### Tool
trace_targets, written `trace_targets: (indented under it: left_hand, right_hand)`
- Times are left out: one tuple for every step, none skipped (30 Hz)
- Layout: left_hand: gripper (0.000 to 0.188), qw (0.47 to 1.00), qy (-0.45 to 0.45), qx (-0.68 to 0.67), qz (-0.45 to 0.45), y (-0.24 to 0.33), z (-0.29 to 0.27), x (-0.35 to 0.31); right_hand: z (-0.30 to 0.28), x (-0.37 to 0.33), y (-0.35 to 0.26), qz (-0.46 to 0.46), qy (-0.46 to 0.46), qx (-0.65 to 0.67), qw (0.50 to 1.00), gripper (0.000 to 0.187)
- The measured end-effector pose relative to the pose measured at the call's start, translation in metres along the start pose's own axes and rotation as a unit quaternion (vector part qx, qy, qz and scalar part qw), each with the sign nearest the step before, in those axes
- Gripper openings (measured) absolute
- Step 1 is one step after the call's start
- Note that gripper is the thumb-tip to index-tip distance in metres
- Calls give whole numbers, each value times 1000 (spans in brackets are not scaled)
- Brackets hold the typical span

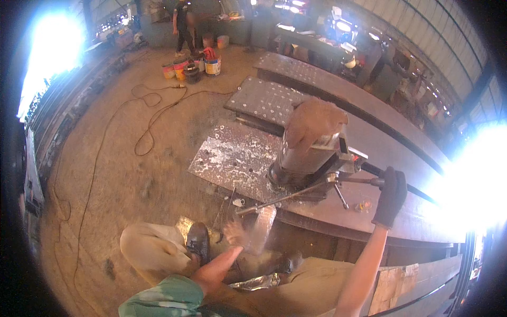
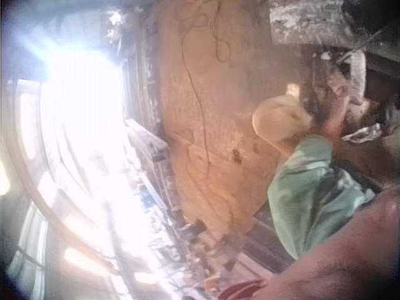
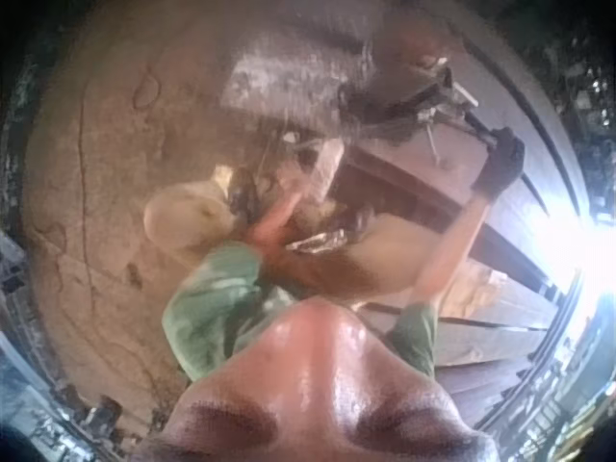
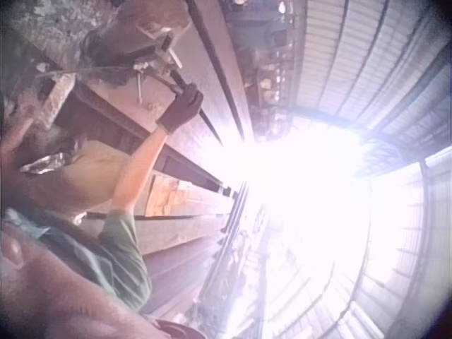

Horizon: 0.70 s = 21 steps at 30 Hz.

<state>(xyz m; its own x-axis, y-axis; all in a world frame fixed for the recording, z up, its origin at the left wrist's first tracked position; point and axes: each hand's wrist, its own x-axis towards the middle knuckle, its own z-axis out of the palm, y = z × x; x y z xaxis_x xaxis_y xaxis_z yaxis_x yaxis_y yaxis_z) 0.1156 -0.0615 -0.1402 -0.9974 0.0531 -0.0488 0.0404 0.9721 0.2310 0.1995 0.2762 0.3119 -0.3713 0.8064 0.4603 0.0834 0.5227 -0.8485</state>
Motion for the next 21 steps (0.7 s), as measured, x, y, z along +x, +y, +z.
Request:
trace_targets:
  left_hand:
    - [71,998,-55,17,24,2,-8,-2]
    - [69,993,-105,36,32,-7,-24,1]
    - [68,995,-80,67,5,-24,-25,3]
    - [67,994,-53,96,-23,-38,-24,5]
    - [61,991,-97,83,-40,-45,-28,14]
    - [55,986,-139,71,-57,-48,-35,26]
    - [49,979,-177,57,-78,-54,-37,34]
    - [38,977,-188,70,-66,-60,-34,36]
    - [28,975,-200,84,-53,-61,-31,41]
    - [21,972,-211,96,-42,-63,-26,44]
    - [19,977,-190,93,-37,-65,-21,44]
    - [16,981,-168,90,-31,-67,-17,43]
    - [15,985,-148,86,-23,-67,-14,42]
    - [15,984,-154,85,-10,-67,-11,42]
    - [15,984,-160,84,3,-68,-9,44]
    - [16,982,-166,84,16,-68,-8,44]
    - [16,987,-142,80,14,-67,-6,43]
    - [16,990,-118,76,12,-65,-5,42]
    - [16,993,-93,72,9,-66,-3,42]
    - [17,993,-93,70,9,-67,-1,41]
    - [17,993,-93,69,9,-67,1,41]
  right_hand:
    - [-18,-1,10,8,14,-18,1000,33]
    - [-26,-1,13,2,18,-43,999,33]
    - [-23,-1,13,-6,12,-55,998,32]
    - [-21,0,12,-16,6,-68,998,32]
    - [-20,-1,10,-4,16,-60,998,32]
    - [-24,-1,11,-1,17,-69,998,32]
    - [-24,0,10,-1,15,-73,997,31]
    - [-24,0,10,-1,14,-77,997,31]
    - [-24,0,9,1,18,-74,997,31]
    - [-21,0,8,0,20,-70,997,31]
    - [-20,0,7,0,22,-66,998,32]
    - [-18,0,7,0,25,-63,998,32]
    - [-16,0,9,0,29,-62,998,32]
    - [-16,0,10,-1,33,-60,998,33]
    - [-16,1,10,-4,33,-66,997,33]
    - [-17,0,10,-6,33,-72,997,33]
    - [-17,-1,10,-8,33,-78,996,33]
    - [-19,-1,9,-6,27,-78,997,32]
    - [-20,-2,8,-5,22,-77,997,32]
    - [-21,-3,7,-3,17,-76,997,31]
    - [-20,-3,6,-5,19,-79,997,32]
